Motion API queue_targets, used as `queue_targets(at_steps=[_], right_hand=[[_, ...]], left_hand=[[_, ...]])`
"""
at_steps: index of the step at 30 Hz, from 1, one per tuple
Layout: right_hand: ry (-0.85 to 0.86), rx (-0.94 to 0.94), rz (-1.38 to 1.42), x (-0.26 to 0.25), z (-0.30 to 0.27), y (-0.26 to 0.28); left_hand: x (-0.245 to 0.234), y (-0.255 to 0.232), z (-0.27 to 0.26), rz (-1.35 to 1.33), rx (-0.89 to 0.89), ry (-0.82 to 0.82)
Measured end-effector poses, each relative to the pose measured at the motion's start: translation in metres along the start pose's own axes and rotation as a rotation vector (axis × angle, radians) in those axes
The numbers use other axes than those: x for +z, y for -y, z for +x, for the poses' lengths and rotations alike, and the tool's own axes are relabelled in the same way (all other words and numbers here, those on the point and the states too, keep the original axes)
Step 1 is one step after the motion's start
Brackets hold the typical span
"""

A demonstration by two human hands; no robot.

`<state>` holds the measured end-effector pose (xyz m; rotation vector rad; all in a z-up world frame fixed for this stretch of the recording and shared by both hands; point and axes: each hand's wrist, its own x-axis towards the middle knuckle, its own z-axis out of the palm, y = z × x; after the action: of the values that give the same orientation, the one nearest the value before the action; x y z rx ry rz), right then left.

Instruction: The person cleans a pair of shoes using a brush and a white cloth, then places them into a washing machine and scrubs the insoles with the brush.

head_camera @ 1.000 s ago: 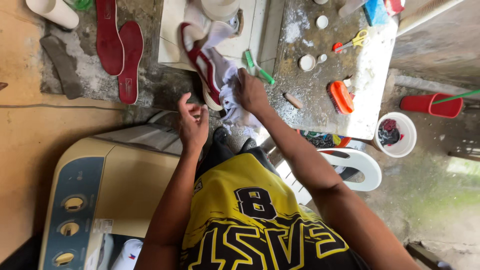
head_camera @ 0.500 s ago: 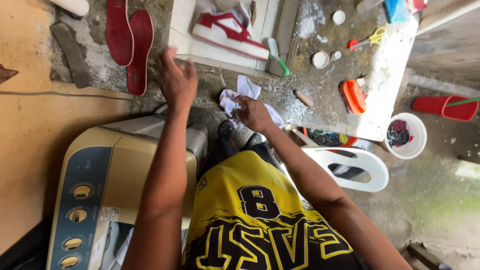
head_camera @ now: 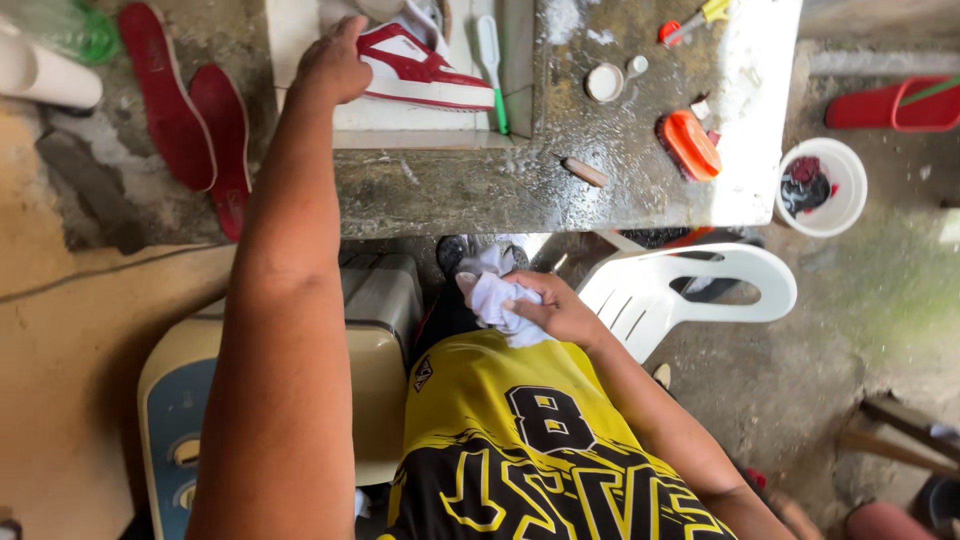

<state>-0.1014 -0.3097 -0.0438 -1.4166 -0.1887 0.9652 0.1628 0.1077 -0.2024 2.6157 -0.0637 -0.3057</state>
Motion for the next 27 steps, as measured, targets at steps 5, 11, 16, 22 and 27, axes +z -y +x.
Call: queue_targets(at_steps=[5, 11, 16, 22, 27], right_hand=[[-0.234, 0.051, 0.284, -0.013, -0.026, -0.007], [-0.449, -0.025, 0.586, -0.027, -0.016, 0.021], [-0.484, -0.157, 0.374, -0.031, 0.015, 0.051], [-0.746, -0.330, -0.624, 0.013, 0.138, 0.035], [-0.213, -0.331, -0.664, 0.068, 0.129, -0.007]], left_hand=[[-0.022, -0.023, 0.004, 0.069, -0.020, 0.124], [-0.060, -0.077, -0.038, 0.123, -0.186, 0.172], [-0.093, -0.147, -0.150, -0.061, -0.219, 0.006], [-0.063, -0.194, -0.224, -0.441, -0.384, -0.152], [-0.026, -0.177, -0.253, -0.424, -0.275, -0.388]])
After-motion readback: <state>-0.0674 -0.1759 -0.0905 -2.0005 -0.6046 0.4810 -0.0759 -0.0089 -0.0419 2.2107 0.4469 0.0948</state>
